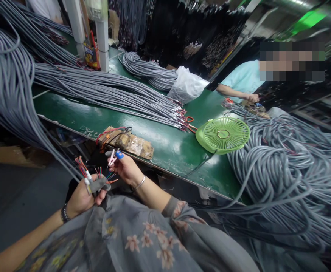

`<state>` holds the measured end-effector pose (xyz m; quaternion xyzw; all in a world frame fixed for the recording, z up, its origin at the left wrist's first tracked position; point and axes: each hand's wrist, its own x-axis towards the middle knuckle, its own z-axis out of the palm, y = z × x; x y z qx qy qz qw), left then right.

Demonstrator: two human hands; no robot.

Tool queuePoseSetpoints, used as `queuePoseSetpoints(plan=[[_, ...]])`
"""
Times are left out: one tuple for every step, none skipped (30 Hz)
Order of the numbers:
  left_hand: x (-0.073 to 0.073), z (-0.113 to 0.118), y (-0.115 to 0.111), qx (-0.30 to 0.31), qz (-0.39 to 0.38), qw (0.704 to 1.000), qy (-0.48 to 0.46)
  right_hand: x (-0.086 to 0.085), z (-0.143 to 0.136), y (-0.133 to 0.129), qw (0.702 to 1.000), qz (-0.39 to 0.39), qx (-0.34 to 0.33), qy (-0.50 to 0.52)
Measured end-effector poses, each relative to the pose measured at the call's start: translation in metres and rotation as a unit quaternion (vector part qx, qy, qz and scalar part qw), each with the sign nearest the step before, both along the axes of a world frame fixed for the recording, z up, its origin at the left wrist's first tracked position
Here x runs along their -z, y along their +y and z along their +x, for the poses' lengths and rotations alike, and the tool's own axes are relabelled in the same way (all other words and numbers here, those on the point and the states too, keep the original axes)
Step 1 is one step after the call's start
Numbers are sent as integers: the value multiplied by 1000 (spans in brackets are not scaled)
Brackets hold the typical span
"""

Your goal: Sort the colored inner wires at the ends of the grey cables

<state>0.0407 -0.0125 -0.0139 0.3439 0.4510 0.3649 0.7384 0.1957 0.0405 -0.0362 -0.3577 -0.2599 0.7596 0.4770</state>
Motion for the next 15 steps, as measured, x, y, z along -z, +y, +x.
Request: queuePoseSetpoints(plan=[[1,0,1,-1,-2,1000,-7,1,0,0,1000,13,4,-13],[1,-1,3,-2,-4,1000,-15,4,0,-1,999,23,10,-30],[1,-1,4,-2,-6,1000,-22,6,0,-1,998,29,20,-49],[1,-1,6,-2,-9,1000,-29,9,-1,-1,997,34,32,-69],[1,-1,7,-3,-13,999,-35,11,-1,-1,995,39,42,-83],[0,0,8,-6,-17,999,-40,13,-2,-1,994,43,48,-90],[-1,1,9,-12,-20,999,-43,14,-2,-1,994,42,49,-86],[-1,2,10,-18,-24,999,-45,15,-3,0,996,34,42,-74],[-1,3,11,-22,-25,998,-45,14,-4,1,998,20,30,-54],[-1,4,12,-23,-24,998,-44,13,-5,2,999,1,18,-33],[-1,4,12,-20,-22,999,-43,12,-6,3,1000,-18,9,-12],[1,5,13,-14,-18,999,-41,10,-7,5,999,-36,5,6],[2,5,14,-9,-14,999,-39,9,-8,6,998,-51,6,19],[4,6,14,-4,-10,999,-37,8,-9,6,998,-63,14,29],[6,6,14,0,-6,999,-35,7,-10,7,997,-70,25,34]])
